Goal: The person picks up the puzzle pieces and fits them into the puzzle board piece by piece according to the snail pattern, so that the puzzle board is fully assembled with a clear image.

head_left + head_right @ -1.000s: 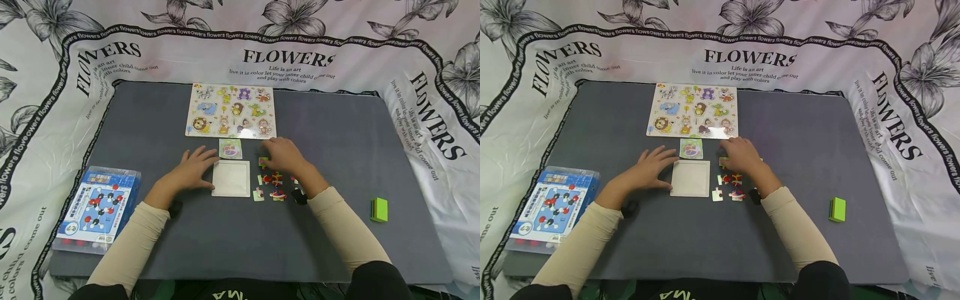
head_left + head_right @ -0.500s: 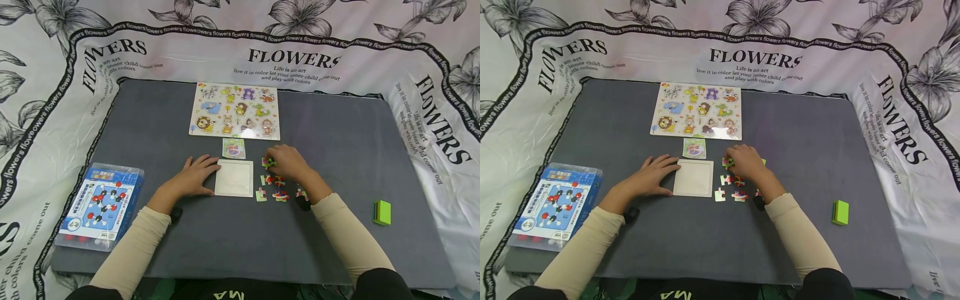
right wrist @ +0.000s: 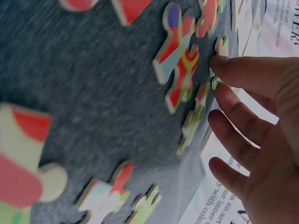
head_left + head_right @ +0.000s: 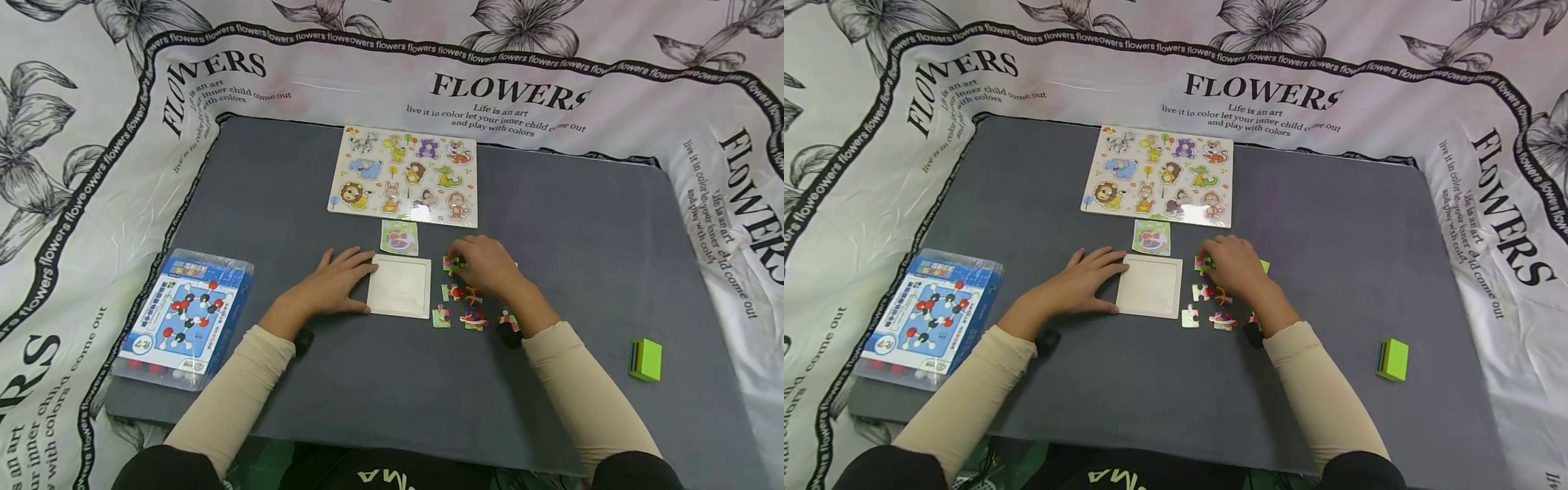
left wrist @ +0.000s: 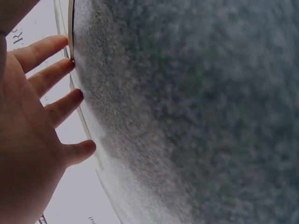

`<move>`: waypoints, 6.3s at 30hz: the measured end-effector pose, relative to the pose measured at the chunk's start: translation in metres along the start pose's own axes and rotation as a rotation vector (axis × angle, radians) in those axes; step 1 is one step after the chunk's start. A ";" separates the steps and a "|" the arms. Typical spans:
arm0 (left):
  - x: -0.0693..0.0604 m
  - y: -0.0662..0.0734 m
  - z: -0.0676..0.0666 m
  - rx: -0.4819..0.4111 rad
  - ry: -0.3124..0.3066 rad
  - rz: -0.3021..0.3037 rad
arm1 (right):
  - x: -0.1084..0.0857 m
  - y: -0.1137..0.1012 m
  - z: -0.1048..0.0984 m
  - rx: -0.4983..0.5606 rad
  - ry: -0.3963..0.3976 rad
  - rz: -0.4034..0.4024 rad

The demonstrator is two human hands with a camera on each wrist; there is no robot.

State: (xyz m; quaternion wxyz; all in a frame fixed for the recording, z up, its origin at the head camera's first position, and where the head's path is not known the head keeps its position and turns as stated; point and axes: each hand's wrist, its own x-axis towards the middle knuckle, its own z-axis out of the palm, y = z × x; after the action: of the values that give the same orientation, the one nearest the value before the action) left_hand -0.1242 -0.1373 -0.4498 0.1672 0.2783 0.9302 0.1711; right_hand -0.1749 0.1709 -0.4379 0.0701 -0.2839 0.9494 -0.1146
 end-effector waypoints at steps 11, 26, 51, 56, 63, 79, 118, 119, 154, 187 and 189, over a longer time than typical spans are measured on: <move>0.016 0.011 -0.011 0.042 -0.032 0.003 | 0.013 -0.043 0.005 -0.050 0.119 -0.165; 0.027 0.016 -0.015 0.006 -0.069 0.021 | 0.026 -0.066 0.023 -0.136 0.206 -0.185; -0.005 0.003 -0.002 -0.046 -0.052 -0.092 | -0.005 -0.023 0.013 0.053 0.102 -0.142; -0.002 0.003 -0.005 -0.041 -0.037 -0.084 | -0.027 0.008 0.010 0.010 0.120 -0.054; 0.004 0.005 -0.008 -0.048 -0.017 -0.058 | -0.038 0.027 0.004 0.017 0.107 0.004; 0.005 0.006 -0.006 -0.036 -0.037 -0.066 | -0.026 0.017 0.003 -0.015 0.204 -0.089; 0.008 0.008 -0.004 -0.025 -0.069 -0.056 | 0.018 -0.063 0.026 -0.122 0.018 -0.212; 0.008 0.009 -0.004 -0.027 -0.071 -0.056 | 0.016 -0.062 0.025 -0.106 0.007 -0.212; 0.009 0.009 -0.005 -0.048 -0.026 -0.044 | -0.075 0.066 -0.010 -0.040 0.097 0.158; 0.020 0.013 0.002 -0.065 -0.023 -0.034 | -0.016 -0.015 0.004 -0.028 0.121 -0.149; 0.020 0.013 0.002 -0.067 -0.026 -0.038 | -0.011 -0.021 0.009 -0.029 0.114 -0.174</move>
State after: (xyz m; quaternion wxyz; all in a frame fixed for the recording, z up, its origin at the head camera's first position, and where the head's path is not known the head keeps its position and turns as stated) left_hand -0.1331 -0.1156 -0.4509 0.1915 0.2571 0.9268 0.1953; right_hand -0.1526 0.1581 -0.4408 0.0017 -0.3592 0.9252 -0.1223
